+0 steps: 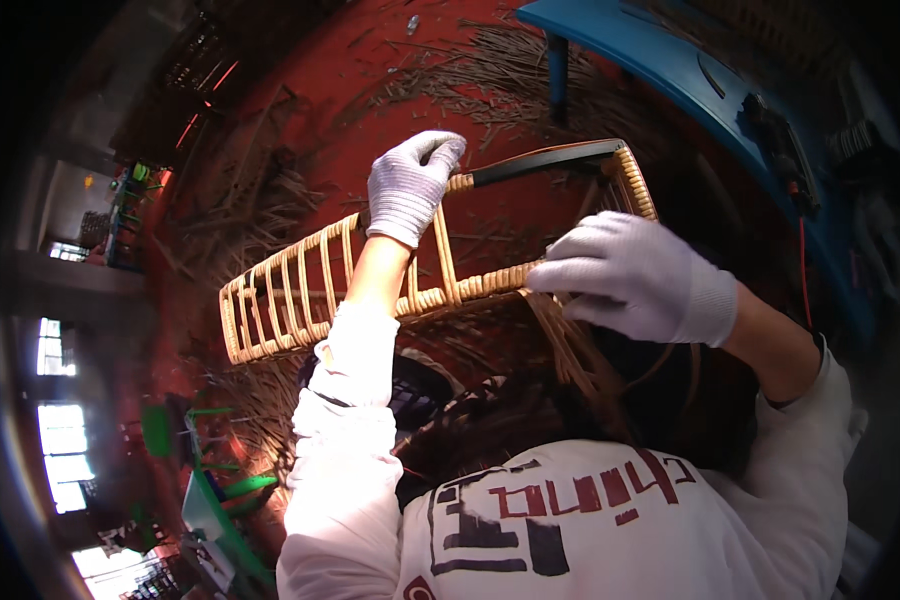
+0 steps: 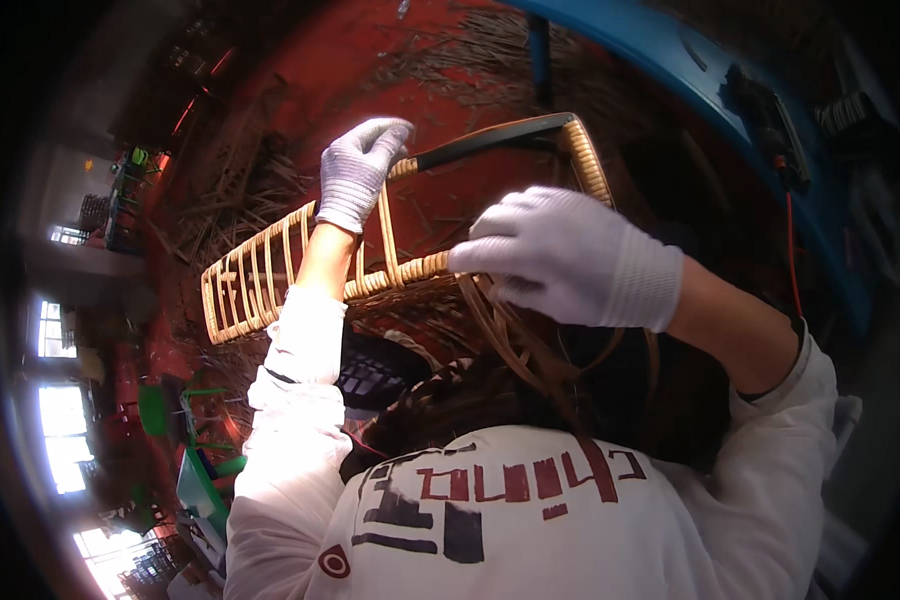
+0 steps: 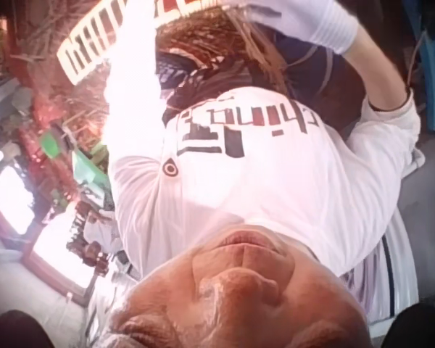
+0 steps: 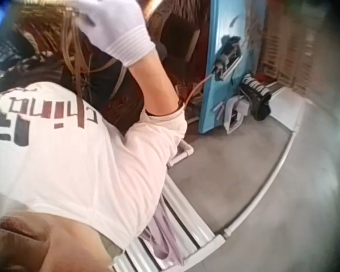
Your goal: Assembling and securing rattan weaving onto a wooden or metal frame using a pneumatic stapler and cutters.
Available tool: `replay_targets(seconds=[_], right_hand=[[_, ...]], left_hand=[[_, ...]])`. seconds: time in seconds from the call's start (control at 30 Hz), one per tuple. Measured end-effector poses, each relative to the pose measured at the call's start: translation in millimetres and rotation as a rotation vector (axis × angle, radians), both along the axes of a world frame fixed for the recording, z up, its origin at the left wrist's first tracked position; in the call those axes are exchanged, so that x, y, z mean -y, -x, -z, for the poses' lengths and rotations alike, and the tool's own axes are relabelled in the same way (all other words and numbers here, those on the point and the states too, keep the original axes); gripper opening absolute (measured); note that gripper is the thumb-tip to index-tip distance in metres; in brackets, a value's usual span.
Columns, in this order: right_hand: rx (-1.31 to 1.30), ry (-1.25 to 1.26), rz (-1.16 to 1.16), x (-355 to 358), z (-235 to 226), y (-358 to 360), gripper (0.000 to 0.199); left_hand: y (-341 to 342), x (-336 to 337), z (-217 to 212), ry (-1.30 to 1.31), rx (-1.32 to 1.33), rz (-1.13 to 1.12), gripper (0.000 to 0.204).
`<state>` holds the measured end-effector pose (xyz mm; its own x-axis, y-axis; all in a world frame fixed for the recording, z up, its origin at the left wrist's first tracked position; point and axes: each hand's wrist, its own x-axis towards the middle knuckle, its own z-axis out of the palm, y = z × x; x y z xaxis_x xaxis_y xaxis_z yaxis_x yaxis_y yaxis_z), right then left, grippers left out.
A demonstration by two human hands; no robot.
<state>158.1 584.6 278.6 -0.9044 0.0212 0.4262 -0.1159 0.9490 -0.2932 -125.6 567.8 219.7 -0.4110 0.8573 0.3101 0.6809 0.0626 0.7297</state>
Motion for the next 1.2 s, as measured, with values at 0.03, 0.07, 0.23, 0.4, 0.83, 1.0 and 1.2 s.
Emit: replay_targets(seconds=[0.03, 0.07, 0.23, 0.4, 0.83, 1.0, 1.2], right_hand=[[0.108, -0.098, -0.007, 6.7, 5.6, 9.2, 0.024], [0.118, -0.104, -0.011, 12.2, 14.8, 19.2, 0.024], [0.089, 0.024, -0.078, 33.0, 25.1, 69.9, 0.017], [0.136, 0.32, 0.064, 26.5, 10.8, 114.8, 0.009], [0.131, 0.575, 0.307, -77.6, 24.4, 146.2, 0.022], [0.119, 0.621, 0.338, -89.8, 38.1, 160.3, 0.022], [0.179, 0.435, 0.424, -85.7, 36.7, 176.5, 0.025]], left_hand=[[0.7, 1.6, 1.0, 0.005, -0.01, -0.004, 0.026], [1.9, 5.2, -1.9, 0.011, -0.022, -0.012, 0.026], [16.2, 27.3, -10.6, 0.098, -0.083, -0.044, 0.023], [26.8, 34.7, -4.2, 0.067, -0.096, -0.029, 0.023], [24.0, 49.5, -13.9, 0.234, -0.181, -0.065, 0.03], [16.8, 52.6, -22.7, 0.278, -0.228, -0.022, 0.028], [19.3, 45.9, -6.2, -0.004, -0.342, -0.055, 0.026]])
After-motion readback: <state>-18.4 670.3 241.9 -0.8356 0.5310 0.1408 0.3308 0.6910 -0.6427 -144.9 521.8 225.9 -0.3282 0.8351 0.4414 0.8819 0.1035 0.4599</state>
